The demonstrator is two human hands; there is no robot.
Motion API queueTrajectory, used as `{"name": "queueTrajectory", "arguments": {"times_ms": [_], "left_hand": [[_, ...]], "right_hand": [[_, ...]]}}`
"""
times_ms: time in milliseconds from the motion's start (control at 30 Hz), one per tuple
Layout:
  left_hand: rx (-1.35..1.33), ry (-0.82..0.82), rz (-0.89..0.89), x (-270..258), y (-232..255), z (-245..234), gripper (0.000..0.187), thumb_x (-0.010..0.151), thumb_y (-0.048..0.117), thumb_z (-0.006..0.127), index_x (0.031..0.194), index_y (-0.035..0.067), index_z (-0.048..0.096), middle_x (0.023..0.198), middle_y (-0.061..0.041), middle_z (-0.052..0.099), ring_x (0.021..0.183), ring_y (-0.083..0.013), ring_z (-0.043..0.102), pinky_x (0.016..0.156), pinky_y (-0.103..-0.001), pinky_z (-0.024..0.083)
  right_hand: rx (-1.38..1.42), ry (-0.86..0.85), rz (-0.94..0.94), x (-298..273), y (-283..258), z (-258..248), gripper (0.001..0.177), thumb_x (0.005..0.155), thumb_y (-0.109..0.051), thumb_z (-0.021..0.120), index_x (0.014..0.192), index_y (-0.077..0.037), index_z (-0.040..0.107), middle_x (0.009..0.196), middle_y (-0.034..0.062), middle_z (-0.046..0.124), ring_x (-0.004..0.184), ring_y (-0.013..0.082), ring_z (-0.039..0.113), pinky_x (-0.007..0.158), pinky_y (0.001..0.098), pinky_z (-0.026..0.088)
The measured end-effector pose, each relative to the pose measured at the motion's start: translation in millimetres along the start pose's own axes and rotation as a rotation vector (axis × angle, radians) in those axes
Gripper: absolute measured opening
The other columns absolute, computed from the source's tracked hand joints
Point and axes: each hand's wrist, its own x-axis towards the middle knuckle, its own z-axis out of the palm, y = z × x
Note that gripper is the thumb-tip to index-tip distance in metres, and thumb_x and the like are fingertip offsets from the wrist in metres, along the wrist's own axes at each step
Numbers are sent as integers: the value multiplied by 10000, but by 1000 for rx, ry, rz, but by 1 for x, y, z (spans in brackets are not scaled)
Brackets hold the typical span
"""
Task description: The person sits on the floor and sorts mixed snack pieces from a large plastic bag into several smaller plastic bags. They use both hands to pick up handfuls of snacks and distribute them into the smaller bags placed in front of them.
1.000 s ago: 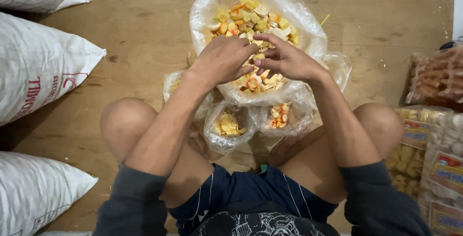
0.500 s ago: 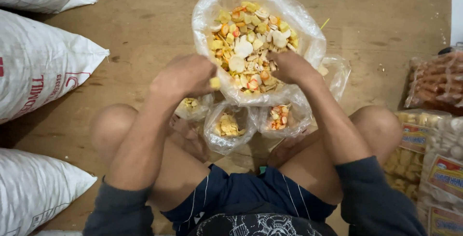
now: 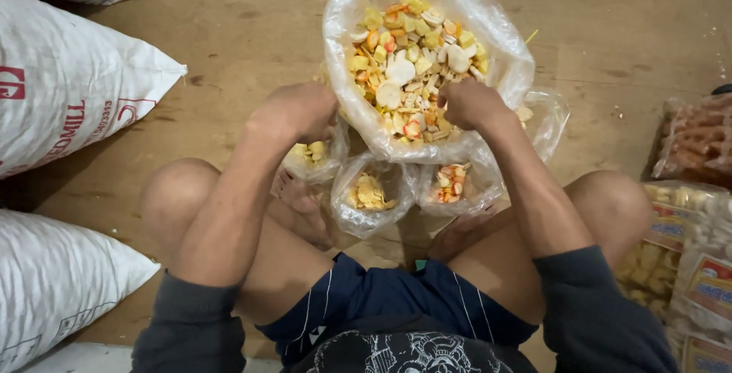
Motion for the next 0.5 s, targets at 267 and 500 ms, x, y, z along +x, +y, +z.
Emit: {"name": "queueTrajectory", "arguments": {"times_ms": [267,500], "left_hand": [[16,449,445,12,38,-9,321,898,330,740,1147,128,715,979,-145,732,969,-385,720,758,-530,583],[96,484,509,11,66,-13,678,835,401,832,1385,122,551,1025,-108,690,993,-353,685,773,-513,562]], "right_hand": [[652,152,-242,-90,-38,-83,264,829,-116,732,1091,-87,741,915,109,768,835,255,722,781,404,573],[1201,23,-370,-90,-31,-68,356,827,-12,767,1169,-21,665,899,82,739,739,128,670,693,262,579]]}}
